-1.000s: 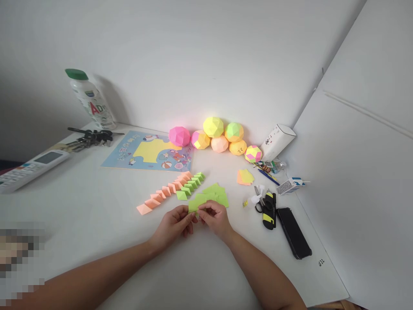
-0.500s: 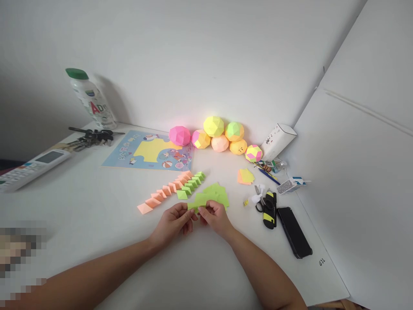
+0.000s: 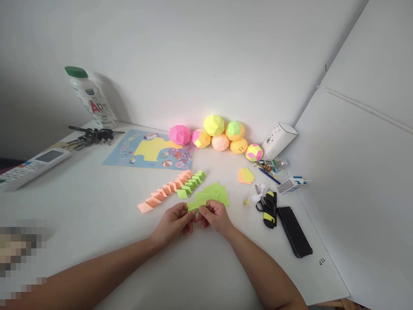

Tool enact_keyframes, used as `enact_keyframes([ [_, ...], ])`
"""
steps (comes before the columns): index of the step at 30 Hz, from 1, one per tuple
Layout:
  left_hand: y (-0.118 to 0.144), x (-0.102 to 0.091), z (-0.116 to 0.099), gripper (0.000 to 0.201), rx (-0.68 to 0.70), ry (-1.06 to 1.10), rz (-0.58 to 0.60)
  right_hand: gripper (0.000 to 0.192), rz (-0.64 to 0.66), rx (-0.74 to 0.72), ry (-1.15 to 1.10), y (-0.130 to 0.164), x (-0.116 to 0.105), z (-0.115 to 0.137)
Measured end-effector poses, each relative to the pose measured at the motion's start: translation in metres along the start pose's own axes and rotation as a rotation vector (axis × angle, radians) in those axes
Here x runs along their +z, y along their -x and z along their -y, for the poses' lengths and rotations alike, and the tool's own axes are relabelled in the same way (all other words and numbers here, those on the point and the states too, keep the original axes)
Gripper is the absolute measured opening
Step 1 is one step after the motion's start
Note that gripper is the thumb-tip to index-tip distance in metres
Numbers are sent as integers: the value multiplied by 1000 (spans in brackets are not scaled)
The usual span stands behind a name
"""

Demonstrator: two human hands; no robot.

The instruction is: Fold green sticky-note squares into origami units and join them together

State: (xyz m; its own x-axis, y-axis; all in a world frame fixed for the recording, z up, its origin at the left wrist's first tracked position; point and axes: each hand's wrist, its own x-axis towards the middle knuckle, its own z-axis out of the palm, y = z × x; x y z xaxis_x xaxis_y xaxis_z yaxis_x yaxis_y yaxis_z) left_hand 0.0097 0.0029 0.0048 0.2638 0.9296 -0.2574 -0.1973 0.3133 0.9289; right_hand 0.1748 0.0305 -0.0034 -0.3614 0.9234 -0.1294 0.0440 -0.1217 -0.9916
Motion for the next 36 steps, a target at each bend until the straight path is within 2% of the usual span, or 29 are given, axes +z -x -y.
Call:
enact_keyframes([
  [13,1,1,-4,30,-20,-9,-7,25,36,23,-23,-1,-3,-1],
  [20,0,0,-2,29,5,-32,15,27,37,28,-8,-1,-2,-1],
  [36,0,2,-1,32,-25,-77,-15,31,47,48,17,-1,-2,2],
])
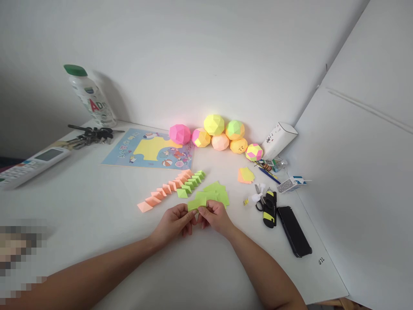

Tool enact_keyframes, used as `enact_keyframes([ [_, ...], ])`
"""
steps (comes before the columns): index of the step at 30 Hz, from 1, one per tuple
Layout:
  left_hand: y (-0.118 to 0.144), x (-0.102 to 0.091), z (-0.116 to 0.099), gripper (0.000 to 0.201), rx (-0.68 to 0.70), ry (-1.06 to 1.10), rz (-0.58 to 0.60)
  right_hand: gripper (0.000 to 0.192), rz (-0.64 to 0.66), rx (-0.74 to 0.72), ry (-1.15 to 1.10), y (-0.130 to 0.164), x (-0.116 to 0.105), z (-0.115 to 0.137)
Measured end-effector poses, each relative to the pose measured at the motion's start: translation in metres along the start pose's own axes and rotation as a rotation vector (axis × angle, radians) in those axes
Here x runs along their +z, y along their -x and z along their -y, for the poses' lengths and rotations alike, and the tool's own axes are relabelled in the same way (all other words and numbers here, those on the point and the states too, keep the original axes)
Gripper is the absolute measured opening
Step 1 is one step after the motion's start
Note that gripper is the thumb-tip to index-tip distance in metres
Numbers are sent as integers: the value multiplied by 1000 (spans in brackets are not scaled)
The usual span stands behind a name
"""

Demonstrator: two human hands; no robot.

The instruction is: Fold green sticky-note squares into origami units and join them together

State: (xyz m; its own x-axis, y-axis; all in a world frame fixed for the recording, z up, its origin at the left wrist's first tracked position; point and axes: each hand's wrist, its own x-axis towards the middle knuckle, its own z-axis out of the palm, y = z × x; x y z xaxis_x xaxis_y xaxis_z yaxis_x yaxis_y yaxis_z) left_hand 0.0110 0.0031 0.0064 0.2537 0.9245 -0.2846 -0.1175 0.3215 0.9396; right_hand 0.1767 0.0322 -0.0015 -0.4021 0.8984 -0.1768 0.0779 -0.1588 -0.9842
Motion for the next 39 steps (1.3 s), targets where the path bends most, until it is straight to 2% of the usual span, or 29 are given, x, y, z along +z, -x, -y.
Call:
enact_keyframes([
  [21,2,0,-1,35,-8,-29,-2,33,-25,19,13,1,3,2],
  [29,-2,-1,1,33,2,50,-5,31,17,9,22,1,0,2],
  [39,0,-1,-2,35,-2,54,-9,36,-22,33,35,0,2,1],
])
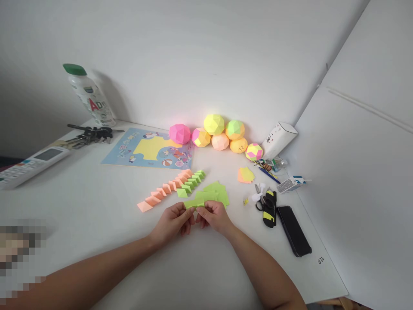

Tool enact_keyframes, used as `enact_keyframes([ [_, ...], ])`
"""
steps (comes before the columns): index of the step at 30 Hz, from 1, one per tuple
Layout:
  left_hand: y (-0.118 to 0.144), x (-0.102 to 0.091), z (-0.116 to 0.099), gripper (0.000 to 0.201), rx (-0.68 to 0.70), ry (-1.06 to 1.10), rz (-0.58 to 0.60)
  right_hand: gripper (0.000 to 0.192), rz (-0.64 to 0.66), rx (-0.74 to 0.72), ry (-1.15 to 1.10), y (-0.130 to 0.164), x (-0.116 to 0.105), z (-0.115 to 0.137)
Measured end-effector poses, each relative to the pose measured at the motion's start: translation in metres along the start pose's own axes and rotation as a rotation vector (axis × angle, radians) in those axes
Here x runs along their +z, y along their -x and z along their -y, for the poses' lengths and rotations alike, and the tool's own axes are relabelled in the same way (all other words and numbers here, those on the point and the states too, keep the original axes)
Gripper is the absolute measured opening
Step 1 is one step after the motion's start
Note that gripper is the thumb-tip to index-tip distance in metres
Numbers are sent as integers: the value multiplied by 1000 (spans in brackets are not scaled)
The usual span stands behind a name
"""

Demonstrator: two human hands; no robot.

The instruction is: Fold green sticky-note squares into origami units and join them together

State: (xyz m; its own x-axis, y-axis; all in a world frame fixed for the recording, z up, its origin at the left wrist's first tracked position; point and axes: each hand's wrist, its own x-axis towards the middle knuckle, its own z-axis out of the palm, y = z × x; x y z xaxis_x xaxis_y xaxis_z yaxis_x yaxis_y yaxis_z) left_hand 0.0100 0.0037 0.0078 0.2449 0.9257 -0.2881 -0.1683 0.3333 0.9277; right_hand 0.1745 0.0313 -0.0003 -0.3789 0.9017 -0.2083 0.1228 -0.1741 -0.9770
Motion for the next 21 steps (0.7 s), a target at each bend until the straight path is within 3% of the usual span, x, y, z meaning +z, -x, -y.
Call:
enact_keyframes([
  [21,0,-1,0,35,3,-19,26,36,-30,-7,-15,2,1,5],
])
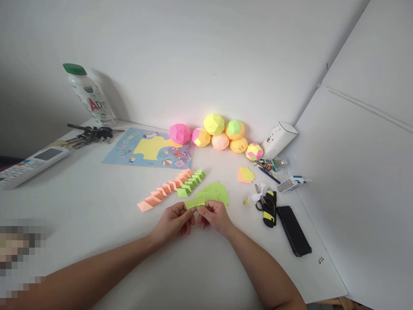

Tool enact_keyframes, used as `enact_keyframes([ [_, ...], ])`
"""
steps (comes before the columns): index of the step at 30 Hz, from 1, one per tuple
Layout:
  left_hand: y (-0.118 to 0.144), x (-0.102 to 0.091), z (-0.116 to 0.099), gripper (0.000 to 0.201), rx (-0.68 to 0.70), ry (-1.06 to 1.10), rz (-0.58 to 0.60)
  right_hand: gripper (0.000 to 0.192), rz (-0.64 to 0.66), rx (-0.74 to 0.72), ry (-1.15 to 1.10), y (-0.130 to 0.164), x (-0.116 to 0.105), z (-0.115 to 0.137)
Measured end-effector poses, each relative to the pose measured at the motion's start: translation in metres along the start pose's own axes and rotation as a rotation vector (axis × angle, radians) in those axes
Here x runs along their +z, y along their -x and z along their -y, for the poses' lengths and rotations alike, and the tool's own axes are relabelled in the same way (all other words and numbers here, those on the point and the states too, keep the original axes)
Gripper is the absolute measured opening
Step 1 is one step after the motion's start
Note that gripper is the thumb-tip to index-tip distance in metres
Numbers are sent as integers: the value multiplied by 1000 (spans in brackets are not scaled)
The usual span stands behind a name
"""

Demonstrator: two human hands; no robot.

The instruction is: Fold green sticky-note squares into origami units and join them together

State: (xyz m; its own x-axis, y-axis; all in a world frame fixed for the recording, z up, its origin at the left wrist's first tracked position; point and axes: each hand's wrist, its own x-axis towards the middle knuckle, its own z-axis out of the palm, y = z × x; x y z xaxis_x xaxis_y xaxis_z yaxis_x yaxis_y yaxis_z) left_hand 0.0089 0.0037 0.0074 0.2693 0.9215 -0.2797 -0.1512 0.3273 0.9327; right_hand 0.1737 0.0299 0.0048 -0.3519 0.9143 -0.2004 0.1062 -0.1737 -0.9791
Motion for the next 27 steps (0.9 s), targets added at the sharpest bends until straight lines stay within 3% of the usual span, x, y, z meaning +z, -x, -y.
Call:
enact_keyframes([
  [11,1,1,-1,34,-17,-56,33,31,55,-30,9,1,-1,-1],
  [18,2,1,1,32,17,-65,48,18,145,-36,-31,1,-4,-4],
  [27,3,3,1,33,33,-101,70,14,83,-35,-17,1,-3,-8],
])
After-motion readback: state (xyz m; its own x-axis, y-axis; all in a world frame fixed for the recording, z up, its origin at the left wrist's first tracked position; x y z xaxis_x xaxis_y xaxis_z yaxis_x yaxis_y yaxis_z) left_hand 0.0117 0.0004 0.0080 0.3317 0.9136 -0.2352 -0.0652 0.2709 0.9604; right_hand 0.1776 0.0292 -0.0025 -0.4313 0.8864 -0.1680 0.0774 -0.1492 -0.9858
